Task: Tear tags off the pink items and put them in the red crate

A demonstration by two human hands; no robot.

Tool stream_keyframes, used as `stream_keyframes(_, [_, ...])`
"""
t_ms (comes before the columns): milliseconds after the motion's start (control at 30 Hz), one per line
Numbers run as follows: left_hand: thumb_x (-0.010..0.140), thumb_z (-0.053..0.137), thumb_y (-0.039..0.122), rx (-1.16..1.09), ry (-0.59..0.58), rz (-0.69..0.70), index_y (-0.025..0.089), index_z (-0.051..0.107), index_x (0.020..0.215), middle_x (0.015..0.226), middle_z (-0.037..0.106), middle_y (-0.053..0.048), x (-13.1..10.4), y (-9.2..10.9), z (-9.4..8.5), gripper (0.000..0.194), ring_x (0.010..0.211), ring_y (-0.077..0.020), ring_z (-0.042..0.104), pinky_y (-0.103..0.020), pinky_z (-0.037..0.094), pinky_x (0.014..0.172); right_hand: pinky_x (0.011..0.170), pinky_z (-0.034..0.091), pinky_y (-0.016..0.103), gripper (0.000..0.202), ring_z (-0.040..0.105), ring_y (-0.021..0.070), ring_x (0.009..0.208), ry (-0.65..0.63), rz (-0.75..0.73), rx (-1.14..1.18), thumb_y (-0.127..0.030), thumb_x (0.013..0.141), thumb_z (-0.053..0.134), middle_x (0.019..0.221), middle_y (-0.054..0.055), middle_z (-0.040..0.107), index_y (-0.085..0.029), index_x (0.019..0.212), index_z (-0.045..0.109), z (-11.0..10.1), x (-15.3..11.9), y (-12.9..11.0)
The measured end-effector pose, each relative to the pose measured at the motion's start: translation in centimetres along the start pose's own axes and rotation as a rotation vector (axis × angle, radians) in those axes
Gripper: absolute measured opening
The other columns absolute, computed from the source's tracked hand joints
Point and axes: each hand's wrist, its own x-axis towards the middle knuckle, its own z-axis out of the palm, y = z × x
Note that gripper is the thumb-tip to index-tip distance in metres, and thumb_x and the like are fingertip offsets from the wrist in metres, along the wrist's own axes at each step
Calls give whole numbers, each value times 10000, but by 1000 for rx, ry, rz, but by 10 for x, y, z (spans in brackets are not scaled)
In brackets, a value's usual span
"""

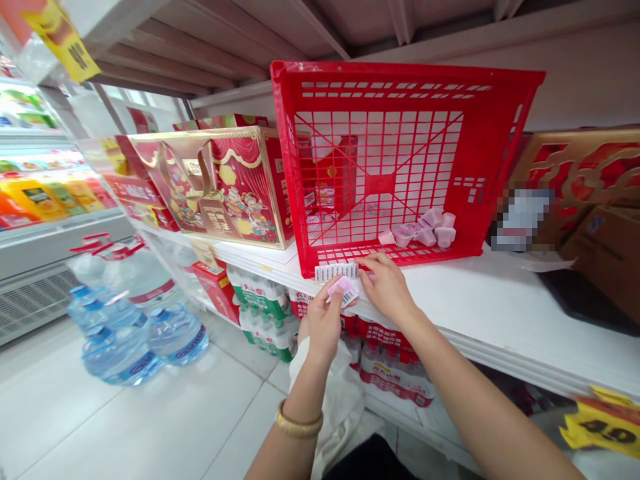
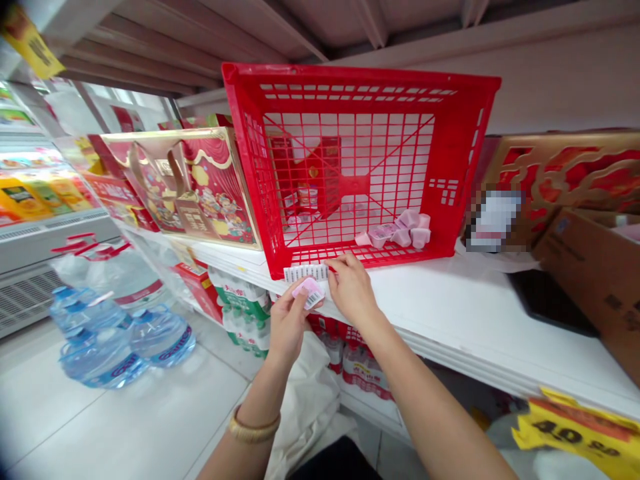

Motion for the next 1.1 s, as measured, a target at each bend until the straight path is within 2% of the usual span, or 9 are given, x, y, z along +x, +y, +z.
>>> stream_keyframes(233, [685,746,369,-133,-31,-59,153,731,994,935,720,-61,3,5,1,378,839,-190,661,-385,582,786,848,453,353,158,588,224,894,10,-3,7,-184,857,513,897,81,653,-192,833,669,0,1,0])
stream_keyframes(333, [671,742,348,-170,-35,-85,147,730,969,897,721,-64,2,9,1,360,827,-200,661,-389,579,765,819,450,355,116,580,223,864,52,31,75,-187,836,518,864,78,642,-189,790,625,0,-2,1])
stream_keyframes(433, [690,720,355,-157,-56,-98,148,724,1000,949,719,-78,1,11,1,373,830,-205,662,-384,581,741,794,460,341,88,589,195,812,122,141,365,-253,826,542,831,51,647,-196,787,598,-1,-5,4])
stream_keyframes(567, [726,700,384,-108,-103,-74,160,721,1034,941,713,-70,1,11,3,381,790,-188,655,-373,585,714,739,474,316,203,572,152,710,212,403,849,-391,725,671,738,-1,625,-203,734,594,-7,-6,8])
stream_keyframes(667, [725,702,368,-87,-113,-62,154,732,1002,916,717,-63,3,9,6,351,782,-183,651,-367,584,721,715,476,296,269,567,134,693,119,503,1093,-417,627,762,713,-19,619,-204,699,613,-14,-6,5])
stream_keyframes(733, [716,695,343,-97,-114,-70,149,736,989,929,724,-67,3,9,9,337,799,-189,656,-371,582,737,701,465,274,289,574,125,691,34,517,1162,-413,583,804,699,-19,630,-201,682,635,-19,-6,2])
stream_keyframes(867, [694,664,311,-128,-115,-102,135,739,964,993,732,-90,4,12,10,331,896,-236,672,-396,577,775,688,444,256,310,587,116,680,-47,545,1181,-416,538,844,685,-5,663,-189,677,684,-21,-6,-1])
stream_keyframes(1100, [694,665,331,-116,-133,-102,129,738,987,1032,734,-106,4,13,10,364,955,-267,675,-414,576,797,661,433,273,286,563,117,641,-88,519,1104,-405,545,837,684,8,685,-181,676,717,-19,-5,0])
